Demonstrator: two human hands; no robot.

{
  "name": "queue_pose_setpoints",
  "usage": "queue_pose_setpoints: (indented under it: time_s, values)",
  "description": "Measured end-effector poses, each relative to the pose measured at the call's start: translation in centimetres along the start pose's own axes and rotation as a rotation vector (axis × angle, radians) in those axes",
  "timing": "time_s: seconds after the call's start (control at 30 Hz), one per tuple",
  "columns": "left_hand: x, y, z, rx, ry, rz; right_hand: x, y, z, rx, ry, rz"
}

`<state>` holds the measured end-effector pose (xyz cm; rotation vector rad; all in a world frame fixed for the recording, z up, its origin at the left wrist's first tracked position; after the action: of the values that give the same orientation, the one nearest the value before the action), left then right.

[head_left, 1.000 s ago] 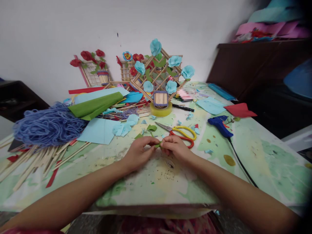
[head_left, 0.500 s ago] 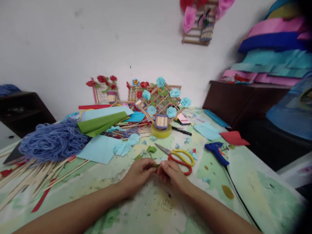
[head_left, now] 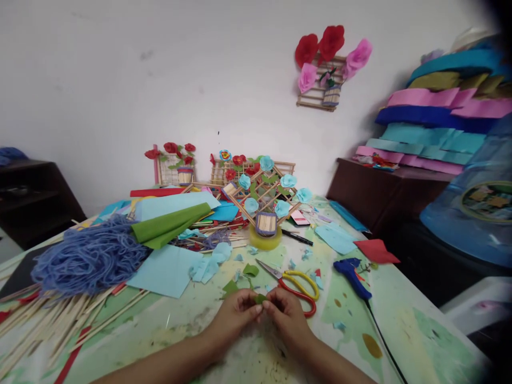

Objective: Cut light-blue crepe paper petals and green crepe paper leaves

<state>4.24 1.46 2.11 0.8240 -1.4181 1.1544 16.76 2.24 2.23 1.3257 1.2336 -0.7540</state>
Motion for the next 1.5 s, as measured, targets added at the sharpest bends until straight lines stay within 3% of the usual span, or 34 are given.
queue_pose_setpoints:
  time_s: [0.3,0.6,1.07,1.3,1.5]
  values:
    - [-0.4,0.8,-0.3,0.042,0.077,0.007,-1.1,0.0,0.2,-0.004,0.090,0.233]
    - [-0.3,0.5,0.3,0.005,0.124,0.106,-1.1,0.1,0.3,-0.116,0.042,0.193]
    - [0.2,0.9,0.7,-0.126,0.132,-0.188,-1.7,0.2,0.9,-0.200,0.133,0.254]
    - [0.2,0.6,0.8,-0.168,0.148,-0.314,-1.6,0.2,0.7,-0.210,0.104,0.298]
    - [0.1,0.8,0.4,-0.135,0.200,-0.219,-1.8,-0.2,0.4,-0.252,0.106,0.245]
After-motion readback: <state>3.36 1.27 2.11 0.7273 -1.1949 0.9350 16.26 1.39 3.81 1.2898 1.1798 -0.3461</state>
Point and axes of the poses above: each hand's wrist, its own z-axis away from the middle knuckle, its own y-axis out of the back of the hand, x = y × z, the point moved 6 cm from there along -z, towards the middle knuckle, and after that the axes turned 4 degrees about z, right-handed, at the moved point
